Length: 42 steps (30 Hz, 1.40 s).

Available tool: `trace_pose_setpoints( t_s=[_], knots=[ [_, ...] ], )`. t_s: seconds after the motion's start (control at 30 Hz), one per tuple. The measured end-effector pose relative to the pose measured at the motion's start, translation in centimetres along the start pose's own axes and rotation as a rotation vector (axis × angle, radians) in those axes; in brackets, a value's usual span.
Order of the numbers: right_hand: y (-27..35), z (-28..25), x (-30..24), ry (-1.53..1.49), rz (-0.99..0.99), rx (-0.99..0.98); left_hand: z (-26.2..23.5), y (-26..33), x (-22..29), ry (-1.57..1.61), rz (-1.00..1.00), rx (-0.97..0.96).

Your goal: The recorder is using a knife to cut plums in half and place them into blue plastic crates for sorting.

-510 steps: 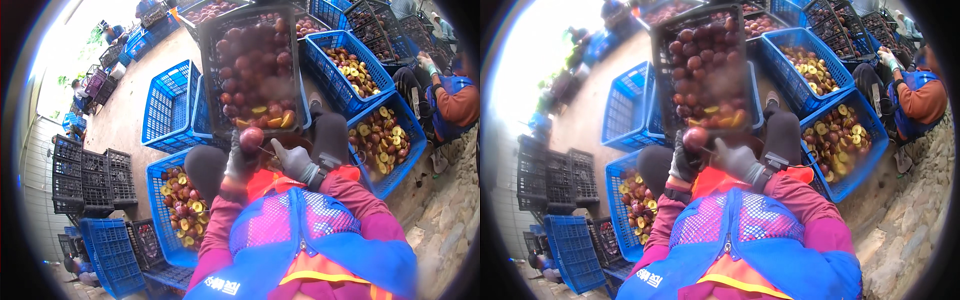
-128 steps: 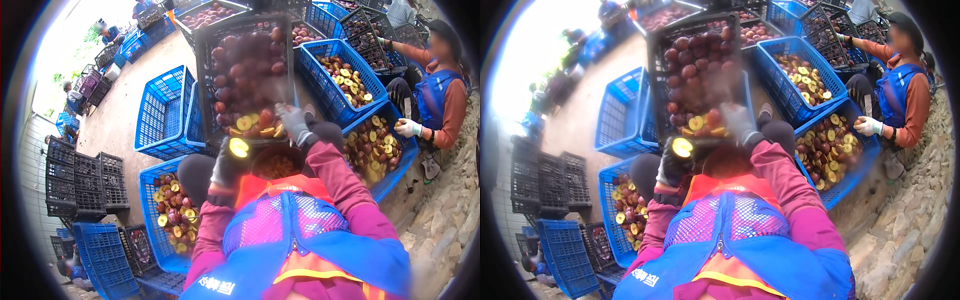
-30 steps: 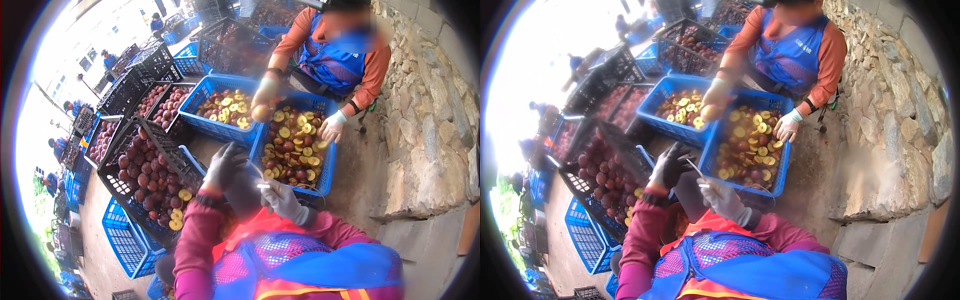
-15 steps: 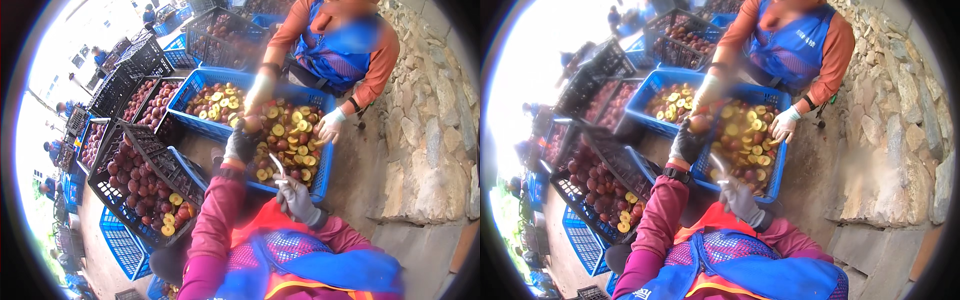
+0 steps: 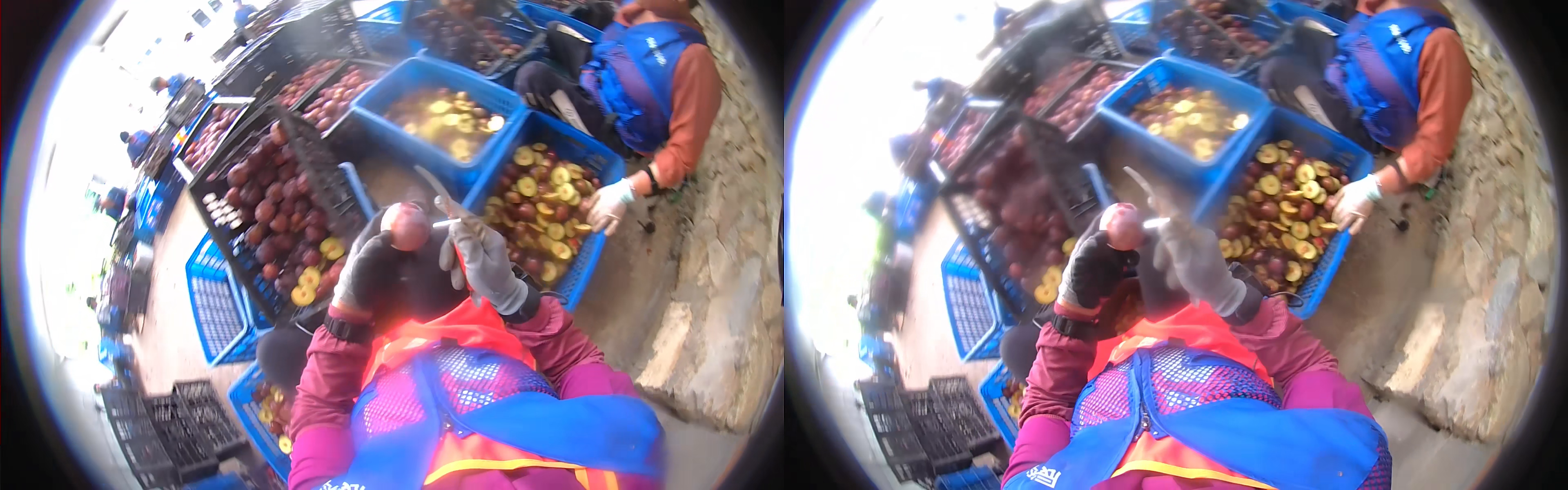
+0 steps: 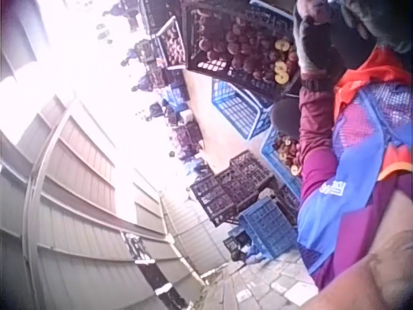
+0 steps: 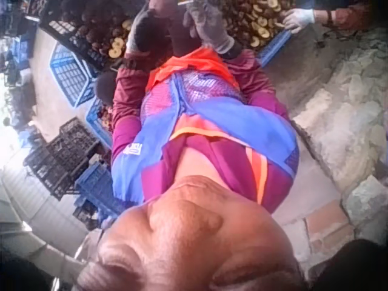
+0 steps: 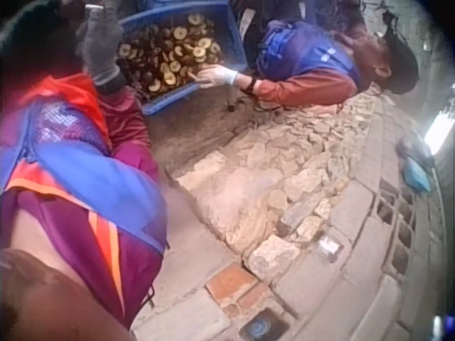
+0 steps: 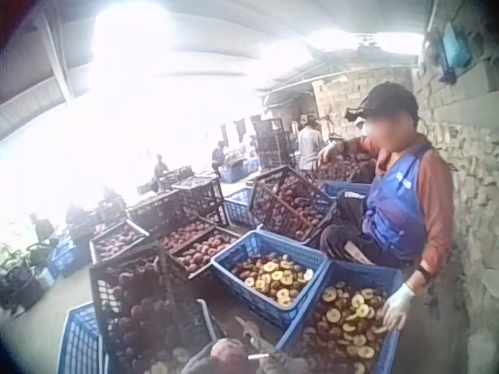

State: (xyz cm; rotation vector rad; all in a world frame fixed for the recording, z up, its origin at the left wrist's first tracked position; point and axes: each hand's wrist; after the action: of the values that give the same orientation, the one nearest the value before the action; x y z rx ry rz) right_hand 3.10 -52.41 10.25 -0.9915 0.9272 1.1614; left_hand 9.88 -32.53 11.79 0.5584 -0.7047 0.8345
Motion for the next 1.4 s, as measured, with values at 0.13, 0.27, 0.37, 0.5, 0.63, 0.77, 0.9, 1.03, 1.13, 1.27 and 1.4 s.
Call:
trace_pose_setpoints(
  t_s=[0.13, 0.27, 0.37, 0.5, 0.63, 0.77, 0.9, 1.03, 1.13, 1.27, 1.4],
  knots=[
    [0.3, 8.7, 0.8, -0.041, 0.024, -0.181, 1.9, 8.4, 5.3, 0.447, -0.140, -0.223],
    [1.8, 16.4, 2.9, -0.005, 0.063, -0.394, -4.0, 16.5, 6.4, -0.044, 0.160, 0.018],
    [3.2, 20.9, 2.9, -0.081, 0.184, -0.548, -9.7, 21.4, 5.3, -0.025, 0.261, 0.205],
    [4.8, 25.0, 3.6, -0.192, 0.117, -0.584, -11.3, 26.7, 5.4, 0.260, 0.344, 0.293],
    [8.1, 28.8, 3.8, -0.018, 0.111, -0.620, -13.1, 30.3, 3.7, 0.486, 0.379, 0.199],
    [9.8, 30.4, 3.9, 0.173, -0.013, -0.585, -12.7, 32.2, 3.0, 0.266, 0.414, 0.302],
    [10.7, 31.4, 5.6, 0.249, -0.304, -0.520, -14.6, 32.8, 2.5, 0.250, 0.439, 0.314],
    [11.3, 31.8, 7.9, 0.471, -0.437, -0.498, -14.6, 32.8, 2.5, 0.116, 0.506, 0.305],
    [11.9, 32.0, 7.4, 0.641, -0.363, -0.507, -17.4, 33.6, 2.5, -0.028, 0.440, 0.238],
    [12.0, 32.3, 9.0, 0.798, -0.347, -0.511, -18.0, 33.2, 2.4, -0.106, 0.444, 0.352],
    [12.3, 32.5, 11.6, 0.898, -0.296, -0.523, -20.4, 33.0, 1.4, -0.164, 0.393, 0.435]
  ],
)
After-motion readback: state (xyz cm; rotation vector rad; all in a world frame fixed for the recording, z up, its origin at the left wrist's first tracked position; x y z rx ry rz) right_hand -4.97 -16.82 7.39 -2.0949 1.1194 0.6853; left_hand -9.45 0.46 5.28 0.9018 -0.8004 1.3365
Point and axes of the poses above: each hand's wrist, its own y-axis away from the middle knuckle, its own z-axis out of the palm, x = y × z
